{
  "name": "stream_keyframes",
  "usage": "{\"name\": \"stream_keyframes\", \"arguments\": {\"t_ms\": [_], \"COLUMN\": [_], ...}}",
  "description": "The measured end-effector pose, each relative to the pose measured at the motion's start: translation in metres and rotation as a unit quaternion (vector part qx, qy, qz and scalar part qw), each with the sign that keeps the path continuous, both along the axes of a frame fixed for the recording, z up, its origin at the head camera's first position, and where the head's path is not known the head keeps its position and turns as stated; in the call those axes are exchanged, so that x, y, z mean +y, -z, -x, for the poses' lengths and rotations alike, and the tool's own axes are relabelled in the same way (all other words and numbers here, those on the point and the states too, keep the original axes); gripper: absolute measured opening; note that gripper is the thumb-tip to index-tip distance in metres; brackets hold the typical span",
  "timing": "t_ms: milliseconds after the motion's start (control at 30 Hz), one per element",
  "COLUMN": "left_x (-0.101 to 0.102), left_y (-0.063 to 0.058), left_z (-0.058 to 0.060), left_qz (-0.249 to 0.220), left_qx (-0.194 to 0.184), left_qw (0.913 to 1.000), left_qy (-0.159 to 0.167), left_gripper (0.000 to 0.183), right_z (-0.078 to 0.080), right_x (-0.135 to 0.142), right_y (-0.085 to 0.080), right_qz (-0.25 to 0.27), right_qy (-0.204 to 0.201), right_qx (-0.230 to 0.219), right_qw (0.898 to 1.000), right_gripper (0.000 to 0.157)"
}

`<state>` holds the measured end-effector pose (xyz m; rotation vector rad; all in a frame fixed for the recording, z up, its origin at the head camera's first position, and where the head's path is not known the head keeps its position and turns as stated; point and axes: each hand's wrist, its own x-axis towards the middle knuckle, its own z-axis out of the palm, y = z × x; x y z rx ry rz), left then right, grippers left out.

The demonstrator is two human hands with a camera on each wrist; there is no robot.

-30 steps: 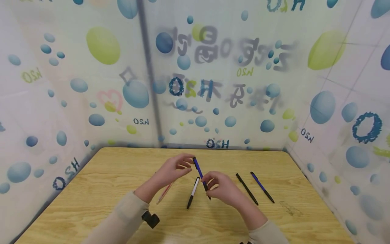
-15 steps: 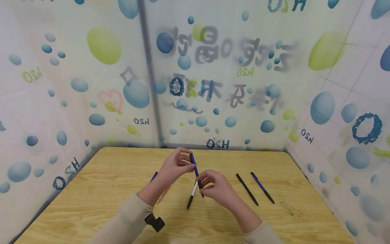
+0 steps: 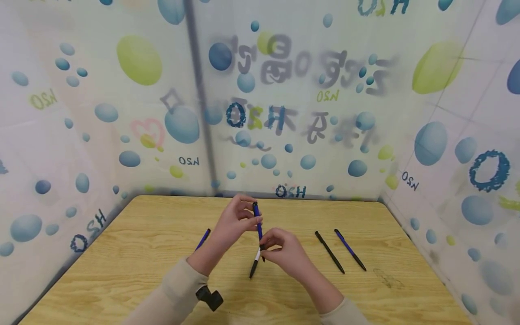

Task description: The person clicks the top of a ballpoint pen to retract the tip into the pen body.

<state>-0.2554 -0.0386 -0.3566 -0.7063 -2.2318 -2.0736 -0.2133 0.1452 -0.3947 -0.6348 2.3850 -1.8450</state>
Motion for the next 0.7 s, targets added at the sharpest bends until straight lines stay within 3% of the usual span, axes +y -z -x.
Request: {"name": "stream_keyframes", "arguments": {"t_ms": [700], "left_x": [-0.0044], "left_y": [-0.0066], "left_z": [-0.0024], "left_qz": [-0.02], "left_qx": [-0.041], "left_qw": [0.9989], "left_qy": [0.006], "left_gripper": [0.032], "right_z": [-0.0036], "right_x": [-0.0052], "right_y": [0.0015], "right_qz": [0.009], "right_qy": [0.0], "right_qx": [-0.016], "right_qw": [1.0], "right_gripper": [0.015]}}
